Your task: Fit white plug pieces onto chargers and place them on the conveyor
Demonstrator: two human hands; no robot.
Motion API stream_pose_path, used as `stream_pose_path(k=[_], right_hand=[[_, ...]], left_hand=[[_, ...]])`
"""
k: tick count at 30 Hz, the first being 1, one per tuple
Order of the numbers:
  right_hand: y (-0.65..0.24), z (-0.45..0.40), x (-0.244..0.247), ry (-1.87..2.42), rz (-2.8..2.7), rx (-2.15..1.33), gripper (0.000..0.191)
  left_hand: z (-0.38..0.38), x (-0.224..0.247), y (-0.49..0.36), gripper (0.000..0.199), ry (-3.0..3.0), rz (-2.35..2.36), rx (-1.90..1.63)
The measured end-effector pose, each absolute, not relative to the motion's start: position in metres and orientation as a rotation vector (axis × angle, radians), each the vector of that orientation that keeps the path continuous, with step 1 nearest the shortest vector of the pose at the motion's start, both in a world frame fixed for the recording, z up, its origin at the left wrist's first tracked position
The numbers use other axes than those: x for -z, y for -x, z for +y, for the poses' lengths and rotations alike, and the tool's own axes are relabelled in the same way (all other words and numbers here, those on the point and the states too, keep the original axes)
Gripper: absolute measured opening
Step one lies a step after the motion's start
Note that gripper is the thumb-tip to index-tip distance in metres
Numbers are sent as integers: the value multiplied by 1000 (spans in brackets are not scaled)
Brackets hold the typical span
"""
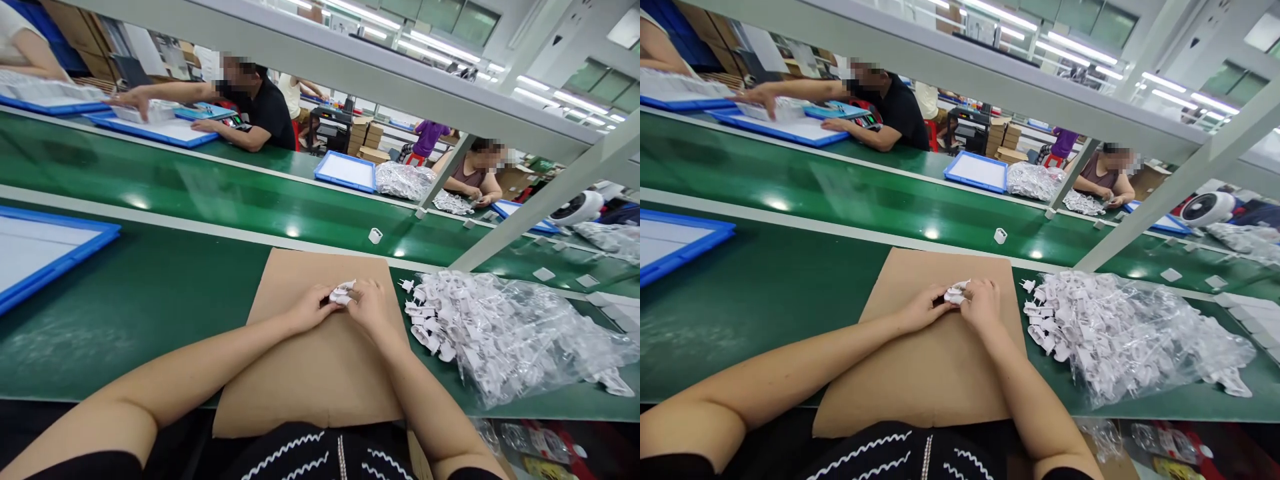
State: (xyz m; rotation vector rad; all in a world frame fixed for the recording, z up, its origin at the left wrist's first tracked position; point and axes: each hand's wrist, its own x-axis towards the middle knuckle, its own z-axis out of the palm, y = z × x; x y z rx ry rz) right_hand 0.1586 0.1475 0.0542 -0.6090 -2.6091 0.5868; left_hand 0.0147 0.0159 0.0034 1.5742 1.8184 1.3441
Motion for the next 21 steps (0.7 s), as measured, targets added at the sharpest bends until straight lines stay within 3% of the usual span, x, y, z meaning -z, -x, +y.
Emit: stream_pose_path(k=[5,15,21], right_hand=[[-162,143,-50,630,-2590,-589,26],[-159,140,-29,619,-2399,-880,30],[-158,141,-21,502,-2175,-1203,16]], left_hand=[[9,-1,-22,52,-1595,1846,-1434],[0,4,-13,37,-1783,2111,-1077],[-4,-3,-24,51,-1622,2049,-1286]])
